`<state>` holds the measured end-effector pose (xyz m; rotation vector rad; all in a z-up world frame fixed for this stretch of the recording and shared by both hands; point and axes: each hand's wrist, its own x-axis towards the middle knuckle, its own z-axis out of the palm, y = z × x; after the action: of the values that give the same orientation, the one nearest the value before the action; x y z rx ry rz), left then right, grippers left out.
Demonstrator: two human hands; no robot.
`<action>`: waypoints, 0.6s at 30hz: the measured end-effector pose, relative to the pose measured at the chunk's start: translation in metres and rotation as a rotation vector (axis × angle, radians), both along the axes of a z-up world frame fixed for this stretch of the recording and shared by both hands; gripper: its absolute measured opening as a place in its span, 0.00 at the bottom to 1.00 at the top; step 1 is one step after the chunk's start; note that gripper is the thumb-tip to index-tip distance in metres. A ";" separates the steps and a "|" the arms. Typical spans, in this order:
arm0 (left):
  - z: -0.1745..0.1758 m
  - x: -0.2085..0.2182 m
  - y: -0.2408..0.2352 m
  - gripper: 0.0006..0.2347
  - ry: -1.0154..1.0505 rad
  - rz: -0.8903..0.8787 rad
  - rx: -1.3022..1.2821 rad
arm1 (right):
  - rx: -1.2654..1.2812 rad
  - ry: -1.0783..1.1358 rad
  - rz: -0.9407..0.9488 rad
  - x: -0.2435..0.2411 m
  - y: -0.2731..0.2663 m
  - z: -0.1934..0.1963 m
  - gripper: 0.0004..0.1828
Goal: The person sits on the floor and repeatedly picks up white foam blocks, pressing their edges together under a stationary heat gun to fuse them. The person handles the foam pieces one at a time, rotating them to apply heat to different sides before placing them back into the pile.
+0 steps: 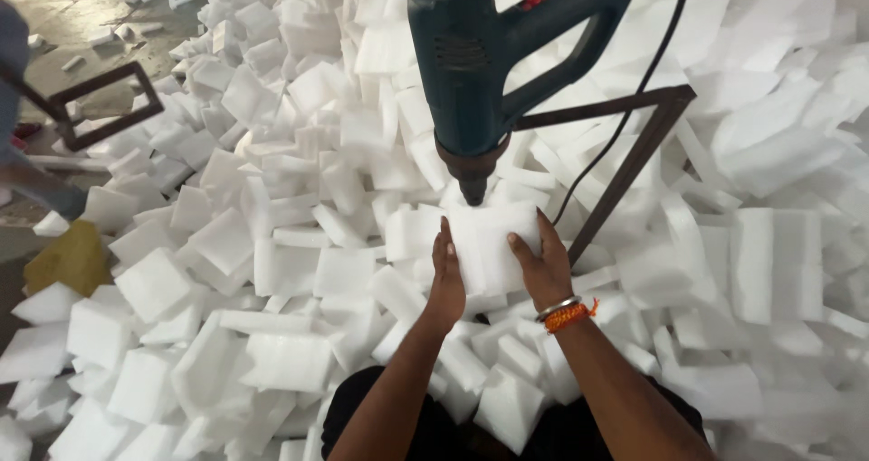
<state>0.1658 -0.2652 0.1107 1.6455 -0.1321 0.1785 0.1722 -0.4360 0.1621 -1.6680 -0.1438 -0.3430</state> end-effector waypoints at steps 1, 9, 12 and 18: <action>-0.006 -0.010 -0.001 0.29 -0.004 -0.023 -0.016 | -0.047 -0.009 -0.017 -0.009 -0.002 -0.002 0.33; -0.031 -0.075 -0.003 0.26 -0.048 -0.052 0.094 | 0.053 0.050 0.031 -0.082 -0.007 -0.022 0.34; -0.026 -0.101 0.007 0.26 -0.082 -0.093 0.255 | 0.043 0.047 0.077 -0.106 -0.018 -0.031 0.35; 0.008 -0.135 0.026 0.59 -0.197 -0.291 -0.025 | -0.115 -0.046 0.229 -0.140 -0.051 -0.044 0.39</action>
<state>0.0313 -0.2394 0.1189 1.5619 -0.5137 0.1184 0.0323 -0.4866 0.1177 -1.7373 -0.3919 -0.2035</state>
